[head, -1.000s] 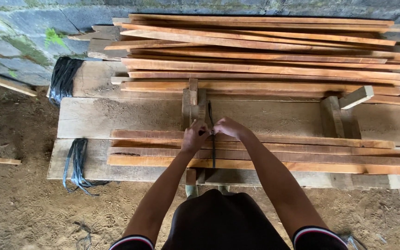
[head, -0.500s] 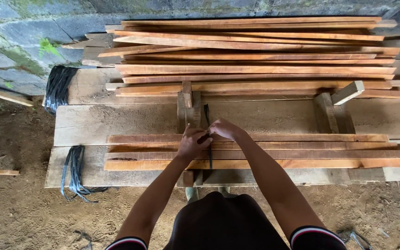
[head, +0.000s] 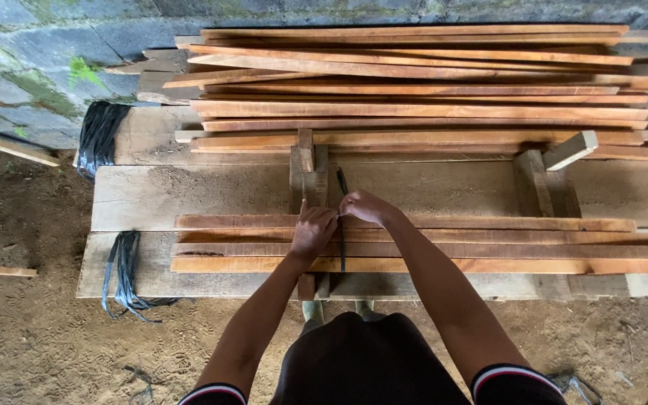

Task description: Gathering and bundling several thin wooden planks together using black ties.

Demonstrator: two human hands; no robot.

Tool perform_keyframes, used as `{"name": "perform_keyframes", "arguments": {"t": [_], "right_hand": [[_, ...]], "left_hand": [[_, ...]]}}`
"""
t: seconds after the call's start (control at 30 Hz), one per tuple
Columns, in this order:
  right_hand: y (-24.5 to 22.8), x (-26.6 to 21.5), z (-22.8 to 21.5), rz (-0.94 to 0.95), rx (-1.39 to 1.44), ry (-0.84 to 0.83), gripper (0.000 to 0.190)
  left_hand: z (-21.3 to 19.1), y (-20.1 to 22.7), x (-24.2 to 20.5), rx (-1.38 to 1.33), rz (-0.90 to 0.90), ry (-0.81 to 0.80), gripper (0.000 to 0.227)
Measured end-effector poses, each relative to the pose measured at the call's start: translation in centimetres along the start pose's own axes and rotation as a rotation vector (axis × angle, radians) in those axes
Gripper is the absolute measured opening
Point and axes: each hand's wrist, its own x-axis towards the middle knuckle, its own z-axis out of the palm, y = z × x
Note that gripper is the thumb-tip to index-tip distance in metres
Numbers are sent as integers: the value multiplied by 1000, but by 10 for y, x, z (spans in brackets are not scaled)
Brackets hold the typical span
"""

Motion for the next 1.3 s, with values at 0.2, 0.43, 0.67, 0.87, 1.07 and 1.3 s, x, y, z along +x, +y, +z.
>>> {"name": "perform_keyframes", "arguments": {"t": [0.2, 0.43, 0.67, 0.87, 1.07, 1.3], "right_hand": [[6, 3, 3, 6, 36, 56, 31], [7, 6, 6, -17, 22, 48, 30], [1, -7, 5, -33, 55, 48, 30], [-1, -14, 2, -47, 67, 87, 28], [35, 26, 34, -131, -198, 349, 22], [15, -4, 23, -152, -151, 330, 21]], "left_hand": [[7, -7, 0, -20, -25, 30, 8], [-12, 5, 10, -135, -96, -21, 13], [8, -6, 3, -91, -119, -78, 15], [-22, 18, 18, -27, -91, -195, 15], [-7, -1, 7, -196, -37, -210, 12], [-45, 30, 17, -207, -95, -78, 15]]}}
